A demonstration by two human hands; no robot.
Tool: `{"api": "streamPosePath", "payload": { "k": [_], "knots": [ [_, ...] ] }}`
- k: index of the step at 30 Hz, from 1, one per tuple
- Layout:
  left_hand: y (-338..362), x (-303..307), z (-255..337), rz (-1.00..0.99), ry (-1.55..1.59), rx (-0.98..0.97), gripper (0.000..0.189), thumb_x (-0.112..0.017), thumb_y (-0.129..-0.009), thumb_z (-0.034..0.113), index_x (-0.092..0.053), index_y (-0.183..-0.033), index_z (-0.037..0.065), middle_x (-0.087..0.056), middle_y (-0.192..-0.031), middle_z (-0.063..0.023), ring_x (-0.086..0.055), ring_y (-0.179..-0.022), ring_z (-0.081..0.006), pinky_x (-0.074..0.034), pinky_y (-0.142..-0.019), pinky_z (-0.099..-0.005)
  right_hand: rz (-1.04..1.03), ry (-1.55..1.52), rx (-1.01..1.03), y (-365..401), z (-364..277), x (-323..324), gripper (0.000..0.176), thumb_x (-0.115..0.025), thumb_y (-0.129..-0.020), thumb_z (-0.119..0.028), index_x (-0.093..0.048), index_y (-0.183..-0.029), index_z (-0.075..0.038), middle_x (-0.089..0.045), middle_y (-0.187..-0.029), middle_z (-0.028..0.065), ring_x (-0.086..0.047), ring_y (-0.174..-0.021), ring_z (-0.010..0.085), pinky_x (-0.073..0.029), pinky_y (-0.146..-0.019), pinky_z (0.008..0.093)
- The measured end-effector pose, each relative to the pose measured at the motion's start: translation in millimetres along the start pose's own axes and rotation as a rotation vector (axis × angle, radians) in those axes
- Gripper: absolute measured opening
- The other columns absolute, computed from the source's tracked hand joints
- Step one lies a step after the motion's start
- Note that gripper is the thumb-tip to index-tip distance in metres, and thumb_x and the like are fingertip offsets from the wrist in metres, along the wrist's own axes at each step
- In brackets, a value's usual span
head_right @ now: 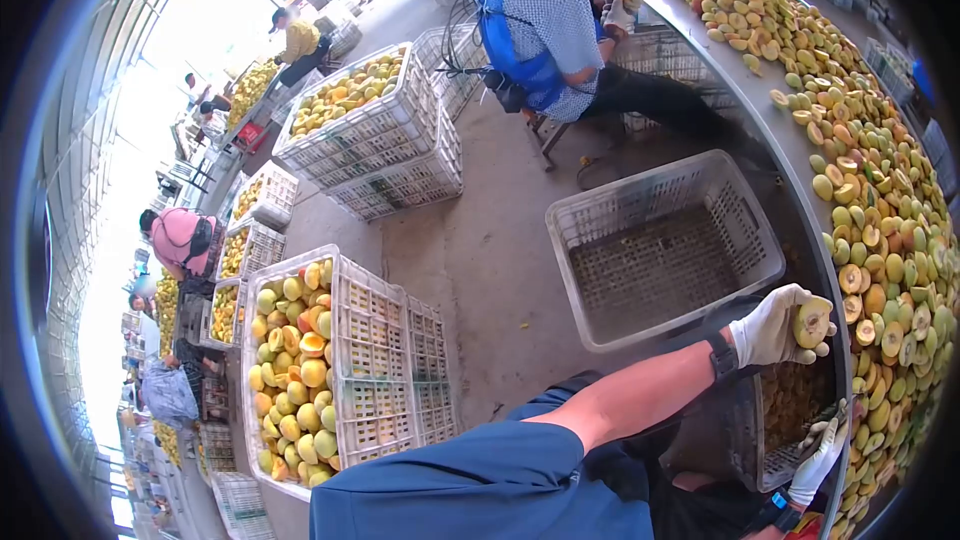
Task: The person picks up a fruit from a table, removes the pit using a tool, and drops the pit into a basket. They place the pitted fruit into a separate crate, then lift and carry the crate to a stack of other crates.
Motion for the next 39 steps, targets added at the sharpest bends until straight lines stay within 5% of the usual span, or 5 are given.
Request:
{"api": "streamPosePath", "payload": {
  "k": [13,15,21,28,39],
  "knots": [
    [21.9,-31.7,-32.5,-0.195,0.073,0.074,0.035,-0.049,-0.089,0.014,-0.057,-0.12,0.0,-0.065,-0.102,-0.0201,-0.067,-0.082,-0.0348,-0.055,-0.071,-0.0467,-0.17,-0.087,-0.163,2.3,7.2,-22.3,0.038,-0.049,-0.099,-0.022,-0.054,-0.134,-0.007,-0.057,-0.089,-0.0045,-0.044,-0.066,0.0025,-0.035,-0.056,0.0172],
    [19.4,-38.1,-19.1,-0.134,-0.402,-0.145,0.042,-0.047,-0.093,0.024,-0.054,-0.122,-0.006,-0.063,-0.11,-0.0217,-0.063,-0.095,-0.0351,-0.053,-0.084,-0.0488,-0.137,-0.052,-0.124,11.4,-27.0,-35.6,0.031,-0.048,-0.099,-0.013,-0.059,-0.127,-0.005,-0.057,-0.085,-0.0033,-0.046,-0.064,0.0024,-0.037,-0.054,0.0189],
    [-57.0,-16.6,-54.3,0.022,-0.17,0.127,0.053,-0.049,-0.095,0.044,-0.052,-0.127,0.002,-0.059,-0.117,-0.0204,-0.061,-0.099,-0.0342,-0.053,-0.078,-0.0439,0.074,-0.01,-0.065,34.0,-60.3,-18.7,0.028,-0.056,-0.098,-0.017,-0.056,-0.122,-0.004,-0.06,-0.082,-0.0005,-0.053,-0.063,0.0059,-0.044,-0.054,0.0229],
    [-140.1,-34.2,-106.6,-0.106,-0.307,0.282,0.052,-0.051,-0.096,0.04,-0.052,-0.129,-0.001,-0.061,-0.116,-0.0207,-0.063,-0.097,-0.0316,-0.054,-0.073,-0.0374,0.381,0.428,0.403,28.6,-95.5,19.7,0.022,-0.064,-0.09,-0.016,-0.061,-0.106,-0.001,-0.067,-0.094,0.0199,-0.065,-0.092,0.0379,-0.052,-0.079,0.0408],
    [-165.4,-22.3,-134.6,-0.132,-0.52,0.174,0.039,-0.046,-0.096,0.025,-0.055,-0.12,-0.005,-0.062,-0.114,-0.0202,-0.061,-0.104,-0.029,-0.049,-0.097,-0.0398,0.515,0.525,0.268,-12.8,-65.2,34.9,0.026,-0.058,-0.094,-0.024,-0.057,-0.096,0.002,-0.063,-0.082,0.0239,-0.062,-0.079,0.0433,-0.049,-0.067,0.0486]
  ]
}}
Point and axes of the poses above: each hand's wrist, its own y-axis away from the middle knuckle, its own x-axis out of the back of the hand, z = x × y, the point moved 9 cm from there along -y, towards the middle knuckle
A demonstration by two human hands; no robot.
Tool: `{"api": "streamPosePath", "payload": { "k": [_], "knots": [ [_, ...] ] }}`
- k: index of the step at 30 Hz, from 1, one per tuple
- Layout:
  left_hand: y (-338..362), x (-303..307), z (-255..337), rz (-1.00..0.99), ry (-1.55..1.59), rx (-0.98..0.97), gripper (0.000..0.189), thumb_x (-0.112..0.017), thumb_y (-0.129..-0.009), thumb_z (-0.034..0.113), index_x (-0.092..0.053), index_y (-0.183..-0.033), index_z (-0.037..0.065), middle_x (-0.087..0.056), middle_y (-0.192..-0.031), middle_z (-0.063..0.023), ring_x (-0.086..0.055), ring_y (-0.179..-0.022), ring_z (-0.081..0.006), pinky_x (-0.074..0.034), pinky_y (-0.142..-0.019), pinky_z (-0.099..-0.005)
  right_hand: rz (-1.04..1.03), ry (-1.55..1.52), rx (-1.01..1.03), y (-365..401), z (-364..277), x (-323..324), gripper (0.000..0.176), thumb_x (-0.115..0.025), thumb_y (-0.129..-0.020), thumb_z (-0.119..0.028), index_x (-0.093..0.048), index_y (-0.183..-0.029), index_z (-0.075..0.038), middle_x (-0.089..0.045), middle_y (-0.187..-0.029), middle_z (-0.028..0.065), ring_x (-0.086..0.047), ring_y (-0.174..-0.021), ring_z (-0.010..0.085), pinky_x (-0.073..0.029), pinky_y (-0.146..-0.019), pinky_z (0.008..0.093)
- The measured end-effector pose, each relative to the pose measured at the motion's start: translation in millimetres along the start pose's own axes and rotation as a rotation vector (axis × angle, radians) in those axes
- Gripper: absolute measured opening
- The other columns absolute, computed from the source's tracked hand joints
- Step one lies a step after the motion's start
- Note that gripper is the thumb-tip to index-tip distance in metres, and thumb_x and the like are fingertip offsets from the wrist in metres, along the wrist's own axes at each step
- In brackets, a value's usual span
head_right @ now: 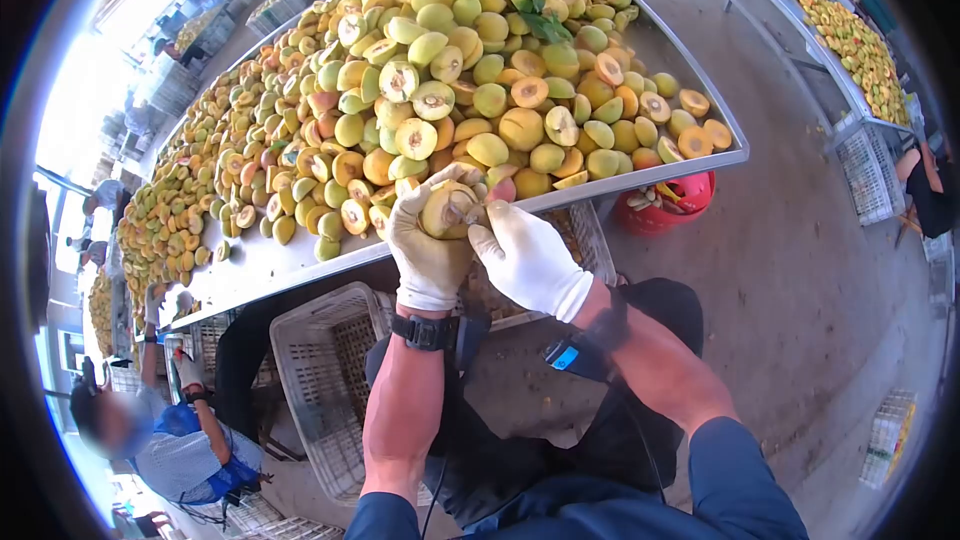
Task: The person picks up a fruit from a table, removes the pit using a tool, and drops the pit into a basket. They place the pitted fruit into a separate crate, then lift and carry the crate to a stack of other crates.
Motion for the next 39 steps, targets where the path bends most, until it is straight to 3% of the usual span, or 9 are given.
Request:
{"api": "streamPosePath", "payload": {
  "k": [5,7,8,13,15,30,37,39],
  "knots": [
    [-2.6,0.0,-6.5,0.073,0.365,0.14,0.037,-0.051,-0.087,0.024,-0.055,-0.11,-0.006,-0.06,-0.106,-0.0177,-0.06,-0.095,-0.0277,-0.051,-0.091,-0.0391,-0.014,0.092,0.06,-2.2,-14.2,-12.8,0.024,-0.057,-0.094,-0.022,-0.055,-0.091,0.001,-0.062,-0.08,0.0241,-0.062,-0.073,0.0438,-0.05,-0.064,0.0497],
    [-1.5,-3.5,-5.5,0.061,0.36,0.159,0.037,-0.052,-0.083,0.026,-0.053,-0.105,-0.004,-0.057,-0.103,-0.0173,-0.058,-0.094,-0.0298,-0.049,-0.092,-0.0412,-0.03,0.099,0.03,0.5,-13.6,-19.7,0.023,-0.057,-0.094,-0.022,-0.054,-0.089,0.0,-0.062,-0.079,0.0238,-0.063,-0.073,0.0435,-0.051,-0.063,0.0505],
    [0.5,-2.4,-3.8,0.106,0.355,0.15,0.038,-0.053,-0.083,0.026,-0.053,-0.106,-0.005,-0.057,-0.104,-0.0176,-0.058,-0.095,-0.0299,-0.05,-0.092,-0.0412,-0.049,0.065,-0.007,1.1,-14.5,-20.0,0.016,-0.058,-0.093,-0.015,-0.054,-0.094,0.0,-0.061,-0.078,0.0235,-0.061,-0.074,0.0449,-0.049,-0.063,0.0498],
    [4.3,-0.4,-2.3,0.164,0.36,0.123,0.039,-0.053,-0.084,0.025,-0.052,-0.109,-0.005,-0.056,-0.106,-0.0185,-0.058,-0.096,-0.0306,-0.05,-0.092,-0.0421,0.006,0.066,0.01,2.9,-19.6,-18.5,0.023,-0.057,-0.094,-0.022,-0.054,-0.09,0.0,-0.062,-0.079,0.0246,-0.062,-0.073,0.0453,-0.051,-0.062,0.0512],
    [5.1,5.0,-2.3,0.224,0.332,0.104,0.042,-0.049,-0.087,0.031,-0.056,-0.112,-0.002,-0.062,-0.106,-0.019,-0.062,-0.093,-0.0292,-0.053,-0.086,-0.0432,0.009,0.046,-0.004,3.2,-16.4,-21.1,0.023,-0.057,-0.094,-0.022,-0.054,-0.091,0.001,-0.062,-0.079,0.025,-0.062,-0.073,0.0456,-0.05,-0.062,0.0514],
    [4.7,11.2,-1.7,0.179,0.241,0.052,0.036,-0.05,-0.087,0.025,-0.058,-0.11,-0.001,-0.062,-0.109,-0.0179,-0.061,-0.097,-0.0276,-0.053,-0.085,-0.0367,-0.01,0.016,0.024,-0.6,-14.5,-18.6,0.023,-0.055,-0.095,-0.021,-0.053,-0.093,0.001,-0.061,-0.078,0.0251,-0.061,-0.074,0.0462,-0.049,-0.064,0.052],
    [13.3,-1.7,5.7,0.142,0.159,0.003,0.034,-0.051,-0.088,0.023,-0.057,-0.112,0.0,-0.063,-0.108,-0.0179,-0.062,-0.096,-0.0274,-0.053,-0.085,-0.0367,-0.052,-0.204,-0.037,1.9,-12.9,-22.9,0.022,-0.055,-0.096,-0.017,-0.051,-0.095,0.004,-0.061,-0.076,0.0268,-0.061,-0.074,0.0468,-0.048,-0.062,0.0509],
    [17.0,-4.2,7.7,0.185,0.103,0.01,0.038,-0.052,-0.083,0.025,-0.057,-0.108,-0.004,-0.061,-0.103,-0.0175,-0.061,-0.092,-0.0292,-0.053,-0.083,-0.0369,-0.074,-0.222,-0.052,3.3,-12.1,-24.4,0.021,-0.055,-0.096,-0.017,-0.051,-0.095,0.004,-0.061,-0.075,0.027,-0.061,-0.073,0.047,-0.047,-0.061,0.0507]
  ]
}}
Point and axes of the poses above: each hand's wrist, its own y-axis away from the middle knuckle, its own x-axis out of the back of the hand, z = x × y, the point moved 9 cm from there along -y, towards the middle knuckle
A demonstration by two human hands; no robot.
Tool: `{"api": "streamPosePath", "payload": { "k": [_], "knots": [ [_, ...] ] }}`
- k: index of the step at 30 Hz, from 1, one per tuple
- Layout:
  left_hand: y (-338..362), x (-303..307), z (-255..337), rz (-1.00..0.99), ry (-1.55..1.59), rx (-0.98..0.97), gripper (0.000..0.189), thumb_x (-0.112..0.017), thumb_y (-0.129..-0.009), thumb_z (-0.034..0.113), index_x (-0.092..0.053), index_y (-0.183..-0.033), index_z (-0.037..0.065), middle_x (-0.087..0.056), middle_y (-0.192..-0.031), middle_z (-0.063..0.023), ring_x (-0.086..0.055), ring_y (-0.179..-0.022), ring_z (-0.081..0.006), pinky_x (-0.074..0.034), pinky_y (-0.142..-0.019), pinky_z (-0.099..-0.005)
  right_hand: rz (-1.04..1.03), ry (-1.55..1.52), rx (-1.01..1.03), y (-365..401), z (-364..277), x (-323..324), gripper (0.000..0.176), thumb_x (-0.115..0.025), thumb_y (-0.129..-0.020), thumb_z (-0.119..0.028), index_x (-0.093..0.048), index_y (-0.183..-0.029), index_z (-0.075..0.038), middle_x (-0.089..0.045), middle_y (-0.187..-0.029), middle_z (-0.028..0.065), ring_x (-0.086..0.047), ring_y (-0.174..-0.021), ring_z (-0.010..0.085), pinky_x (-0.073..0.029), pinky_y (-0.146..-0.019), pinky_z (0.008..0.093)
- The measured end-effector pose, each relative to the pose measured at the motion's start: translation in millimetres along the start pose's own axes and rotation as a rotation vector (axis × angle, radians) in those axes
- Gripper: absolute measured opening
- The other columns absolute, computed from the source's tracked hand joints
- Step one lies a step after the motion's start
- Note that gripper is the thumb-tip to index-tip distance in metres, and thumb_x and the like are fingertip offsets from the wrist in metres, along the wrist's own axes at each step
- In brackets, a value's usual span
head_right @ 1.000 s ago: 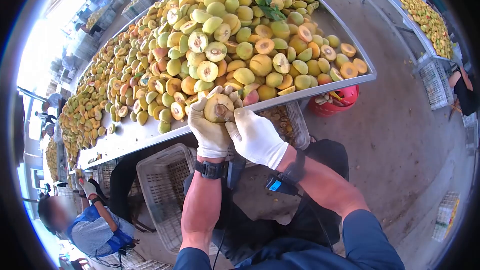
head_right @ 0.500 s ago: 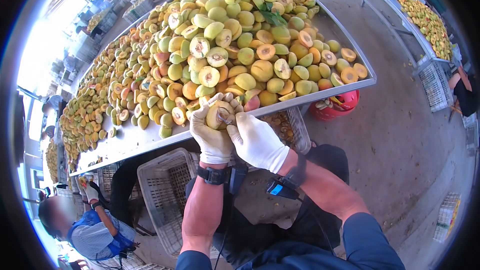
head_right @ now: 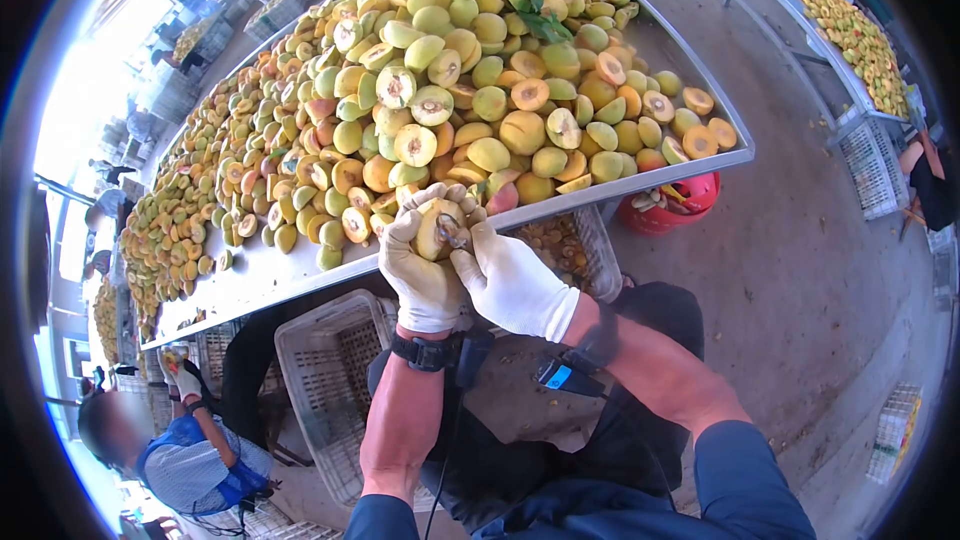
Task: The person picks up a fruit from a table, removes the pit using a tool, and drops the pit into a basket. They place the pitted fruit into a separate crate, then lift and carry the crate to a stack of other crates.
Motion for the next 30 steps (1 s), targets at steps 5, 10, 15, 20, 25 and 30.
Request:
{"api": "streamPosePath", "payload": {
  "k": [5,10,15,20,25,30],
  "knots": [
    [-3.1,6.6,0.2,-0.047,-0.078,0.056,0.032,-0.052,-0.086,0.022,-0.058,-0.107,-0.001,-0.065,-0.102,-0.018,-0.064,-0.087,-0.0265,-0.054,-0.08,-0.0347,-0.109,0.18,0.039,3.6,1.0,-3.5,0.023,-0.055,-0.095,-0.018,-0.05,-0.095,0.004,-0.06,-0.072,0.0264,-0.061,-0.071,0.0466,-0.048,-0.062,0.0506],
    [-11.8,1.9,4.1,-0.411,-0.754,0.055,0.02,-0.054,-0.083,0.011,-0.066,-0.088,-0.004,-0.067,-0.087,-0.0122,-0.064,-0.081,-0.017,-0.05,-0.071,-0.0277,-0.312,0.247,-0.073,14.1,17.0,-14.3,0.024,-0.054,-0.096,-0.02,-0.051,-0.094,0.004,-0.061,-0.075,0.0264,-0.062,-0.075,0.0459,-0.048,-0.065,0.0509],
    [-6.8,6.4,9.8,-0.095,-0.828,-0.019,0.023,-0.064,-0.093,0.018,-0.069,-0.099,-0.003,-0.07,-0.088,-0.0095,-0.065,-0.077,-0.0123,-0.052,-0.069,-0.0234,-0.288,0.066,-0.221,19.5,27.5,-21.1,0.024,-0.053,-0.096,-0.021,-0.053,-0.096,0.004,-0.063,-0.08,0.0269,-0.063,-0.078,0.0458,-0.049,-0.068,0.0498],
    [-5.7,11.5,14.1,-0.011,-0.801,-0.114,0.026,-0.065,-0.094,0.021,-0.068,-0.096,-0.005,-0.069,-0.073,-0.0113,-0.064,-0.061,-0.0137,-0.052,-0.059,-0.0243,-0.217,-0.099,-0.245,26.5,20.6,-26.3,0.025,-0.053,-0.097,-0.021,-0.055,-0.098,0.003,-0.065,-0.085,0.0282,-0.063,-0.083,0.0463,-0.048,-0.07,0.0476],
    [-4.1,15.3,19.8,0.054,-0.577,-0.144,0.033,-0.057,-0.098,0.024,-0.065,-0.087,-0.005,-0.068,-0.069,-0.0158,-0.063,-0.055,-0.0213,-0.052,-0.052,-0.0296,-0.28,-0.31,-0.31,26.5,26.5,-34.0,0.028,-0.051,-0.1,-0.026,-0.054,-0.098,0.001,-0.063,-0.078,0.0191,-0.062,-0.064,0.0327,-0.049,-0.059,0.041],
    [-3.2,8.2,15.6,-0.03,-0.61,-0.088,0.037,-0.053,-0.099,0.027,-0.064,-0.086,-0.006,-0.066,-0.065,-0.0172,-0.062,-0.053,-0.0229,-0.052,-0.051,-0.0314,-0.542,-0.705,-0.652,46.0,14.5,-43.1,0.037,-0.042,-0.103,-0.041,-0.052,-0.096,-0.006,-0.044,-0.066,-0.0036,-0.037,-0.045,0.0037,-0.032,-0.035,0.0201]
  ]
}}
Point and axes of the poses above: each hand's wrist, its own y-axis away from the middle knuckle, its own x-axis out of the back of the hand, z = x × y, the point moved 9 cm from there along -y, towards the middle knuckle
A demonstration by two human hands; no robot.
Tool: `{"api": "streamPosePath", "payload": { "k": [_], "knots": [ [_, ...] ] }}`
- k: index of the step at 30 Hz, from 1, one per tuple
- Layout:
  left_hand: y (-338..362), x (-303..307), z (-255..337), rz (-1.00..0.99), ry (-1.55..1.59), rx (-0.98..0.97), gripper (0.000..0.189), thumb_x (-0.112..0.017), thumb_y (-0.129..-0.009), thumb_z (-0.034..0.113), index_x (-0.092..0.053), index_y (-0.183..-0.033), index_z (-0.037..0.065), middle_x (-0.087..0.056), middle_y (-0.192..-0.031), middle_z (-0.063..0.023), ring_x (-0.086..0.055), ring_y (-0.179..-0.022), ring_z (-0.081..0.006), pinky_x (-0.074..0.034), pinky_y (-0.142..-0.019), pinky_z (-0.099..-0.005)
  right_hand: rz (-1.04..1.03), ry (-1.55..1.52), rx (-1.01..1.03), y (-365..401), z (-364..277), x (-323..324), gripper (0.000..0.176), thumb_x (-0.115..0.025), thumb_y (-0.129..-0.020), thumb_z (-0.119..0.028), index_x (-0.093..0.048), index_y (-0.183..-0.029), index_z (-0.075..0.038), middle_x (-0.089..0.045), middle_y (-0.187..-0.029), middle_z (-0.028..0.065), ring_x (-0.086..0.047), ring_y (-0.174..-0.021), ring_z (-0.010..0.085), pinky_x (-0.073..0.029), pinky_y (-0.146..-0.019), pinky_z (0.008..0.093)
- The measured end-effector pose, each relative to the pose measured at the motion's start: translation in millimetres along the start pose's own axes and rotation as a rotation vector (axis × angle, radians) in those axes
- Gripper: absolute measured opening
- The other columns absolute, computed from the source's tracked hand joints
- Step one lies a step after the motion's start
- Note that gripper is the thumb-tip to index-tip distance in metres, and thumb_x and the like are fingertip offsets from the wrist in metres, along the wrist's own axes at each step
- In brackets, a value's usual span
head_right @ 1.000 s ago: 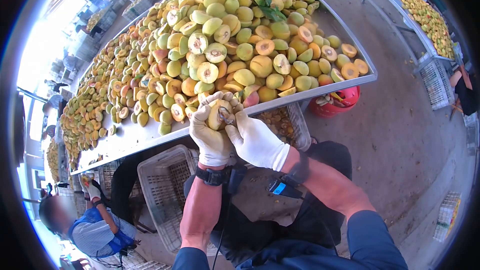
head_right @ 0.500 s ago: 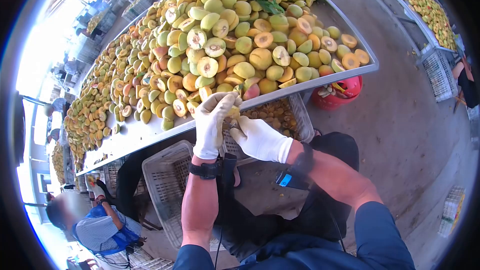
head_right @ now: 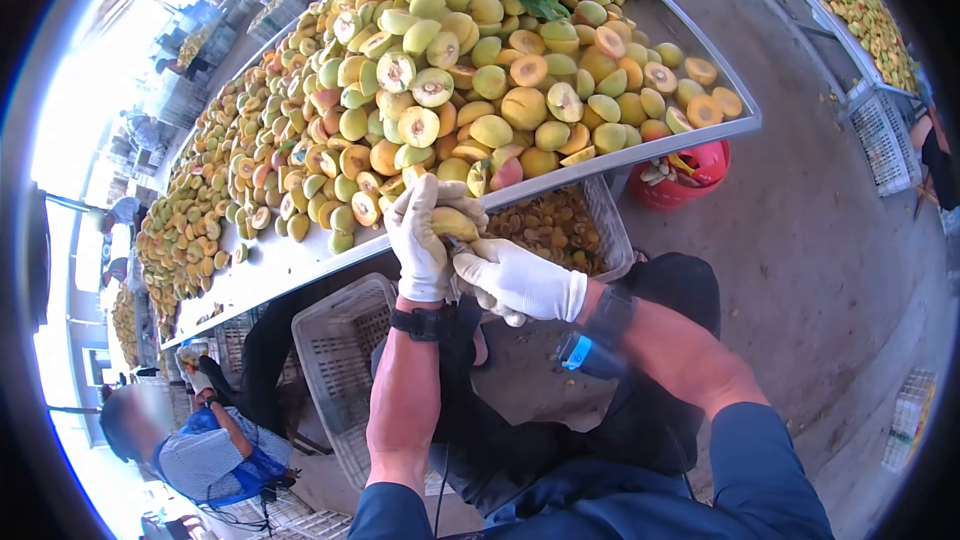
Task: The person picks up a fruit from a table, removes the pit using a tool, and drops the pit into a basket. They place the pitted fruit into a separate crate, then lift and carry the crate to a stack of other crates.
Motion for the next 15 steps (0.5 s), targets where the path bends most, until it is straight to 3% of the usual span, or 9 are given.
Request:
{"api": "streamPosePath", "payload": {
  "k": [3,8,11,15],
  "knots": [
    [-1.4,-10.5,-5.4,-0.143,-0.027,0.057,0.036,-0.058,-0.096,0.028,-0.065,-0.085,-0.006,-0.067,-0.067,-0.017,-0.063,-0.053,-0.0209,-0.052,-0.053,-0.0298,-0.096,-0.132,-0.091,4.6,9.7,0.1,0.04,-0.043,-0.103,-0.043,-0.052,-0.095,-0.004,-0.043,-0.065,-0.0032,-0.034,-0.043,0.004,-0.03,-0.034,0.0211],
    [-6.9,-21.8,-26.8,-0.186,-0.021,0.226,0.034,-0.058,-0.095,0.025,-0.064,-0.082,-0.006,-0.066,-0.065,-0.0161,-0.063,-0.051,-0.021,-0.051,-0.05,-0.029,-0.064,-0.163,-0.129,9.1,18.0,10.5,0.041,-0.044,-0.103,-0.043,-0.052,-0.094,-0.003,-0.04,-0.062,-0.0041,-0.033,-0.043,0.0035,-0.028,-0.034,0.0205],
    [-7.7,-15.5,-46.9,-0.071,-0.146,0.355,0.035,-0.058,-0.094,0.026,-0.063,-0.084,-0.007,-0.065,-0.067,-0.0174,-0.062,-0.052,-0.0225,-0.053,-0.049,-0.031,-0.017,-0.111,-0.12,9.7,23.9,16.8,0.041,-0.044,-0.103,-0.043,-0.052,-0.094,-0.003,-0.04,-0.061,-0.0045,-0.033,-0.043,0.0032,-0.028,-0.034,0.0199],
    [-7.1,-18.3,-54.4,-0.084,-0.133,0.391,0.034,-0.058,-0.094,0.026,-0.064,-0.083,-0.007,-0.065,-0.066,-0.0172,-0.063,-0.052,-0.0224,-0.053,-0.049,-0.0308,0.018,-0.068,-0.113,11.6,26.5,22.5,0.042,-0.044,-0.103,-0.043,-0.053,-0.093,-0.003,-0.04,-0.061,-0.0052,-0.032,-0.043,0.0024,-0.027,-0.034,0.0186]
  ]
}}
Point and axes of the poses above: each hand's wrist, its own y-axis away from the middle knuckle, its own x-axis out of the back of the hand, z = x × y, the point moved 9 cm from there along -y, towards the middle knuckle
